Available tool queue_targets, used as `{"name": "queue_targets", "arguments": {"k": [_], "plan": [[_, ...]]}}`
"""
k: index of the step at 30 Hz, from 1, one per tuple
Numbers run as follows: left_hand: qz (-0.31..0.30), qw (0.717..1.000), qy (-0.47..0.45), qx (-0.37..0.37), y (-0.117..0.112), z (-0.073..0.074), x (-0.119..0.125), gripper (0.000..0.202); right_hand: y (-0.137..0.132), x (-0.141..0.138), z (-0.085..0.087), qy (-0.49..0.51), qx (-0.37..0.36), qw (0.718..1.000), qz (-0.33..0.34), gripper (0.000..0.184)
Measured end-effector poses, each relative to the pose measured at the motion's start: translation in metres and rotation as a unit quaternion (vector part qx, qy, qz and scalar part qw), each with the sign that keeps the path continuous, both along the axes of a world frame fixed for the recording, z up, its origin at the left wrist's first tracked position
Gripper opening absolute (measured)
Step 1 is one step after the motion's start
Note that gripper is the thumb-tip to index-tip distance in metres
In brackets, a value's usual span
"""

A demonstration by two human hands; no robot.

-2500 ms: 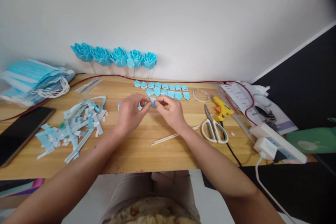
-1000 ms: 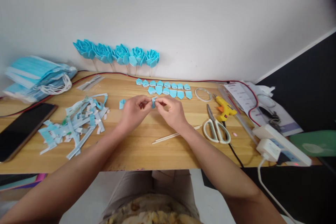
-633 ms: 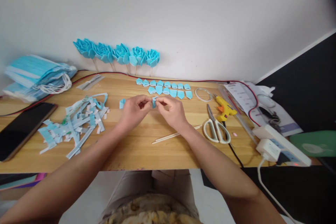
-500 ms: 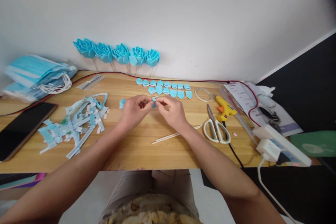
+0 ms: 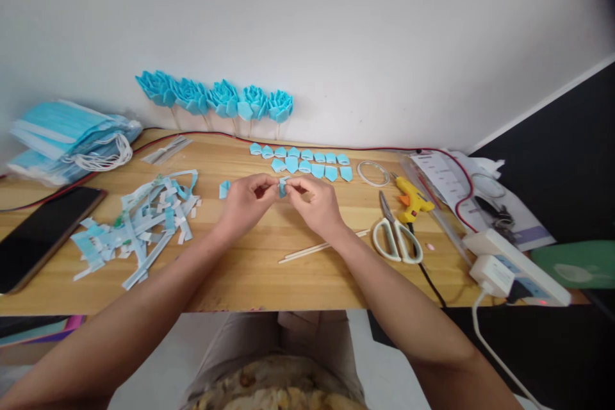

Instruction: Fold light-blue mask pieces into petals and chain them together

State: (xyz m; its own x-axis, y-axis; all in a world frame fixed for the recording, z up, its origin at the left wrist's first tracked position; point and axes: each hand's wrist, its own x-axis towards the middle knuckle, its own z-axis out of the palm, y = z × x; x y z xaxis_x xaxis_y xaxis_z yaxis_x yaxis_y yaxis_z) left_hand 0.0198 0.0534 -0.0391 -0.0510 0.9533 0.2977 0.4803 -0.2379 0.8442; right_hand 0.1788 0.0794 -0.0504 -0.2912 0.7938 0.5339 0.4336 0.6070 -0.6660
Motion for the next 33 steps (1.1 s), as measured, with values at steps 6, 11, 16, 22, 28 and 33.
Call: {"name": "queue_targets", "arguments": {"k": [6, 11, 16, 22, 28, 33], "plan": [[-0.022, 0.998, -0.044, -0.039, -0.001, 0.005, -0.002, 0.024, 0.001, 0.001, 0.003, 0.058, -0.077, 0.995, 0.017, 0.011], [0.012, 0.989, -0.136, -0.05, 0.002, 0.011, -0.007, 0.026, 0.006, 0.004, 0.007, 0.176, -0.217, 0.959, 0.047, 0.018], [-0.064, 0.976, -0.18, -0.099, 0.005, 0.01, -0.009, 0.031, 0.008, 0.004, 0.005, 0.19, -0.253, 0.947, 0.055, 0.018], [-0.059, 0.969, -0.208, -0.118, 0.005, 0.004, -0.006, 0.026, 0.005, 0.005, 0.006, 0.155, -0.251, 0.951, 0.089, 0.025], [-0.076, 0.978, -0.165, -0.102, 0.004, 0.001, -0.004, 0.02, 0.005, 0.003, 0.003, 0.111, -0.22, 0.966, 0.077, 0.019], [-0.076, 0.971, -0.188, -0.127, 0.005, 0.002, -0.005, 0.021, 0.005, 0.004, 0.005, 0.11, -0.229, 0.964, 0.075, 0.018]]}}
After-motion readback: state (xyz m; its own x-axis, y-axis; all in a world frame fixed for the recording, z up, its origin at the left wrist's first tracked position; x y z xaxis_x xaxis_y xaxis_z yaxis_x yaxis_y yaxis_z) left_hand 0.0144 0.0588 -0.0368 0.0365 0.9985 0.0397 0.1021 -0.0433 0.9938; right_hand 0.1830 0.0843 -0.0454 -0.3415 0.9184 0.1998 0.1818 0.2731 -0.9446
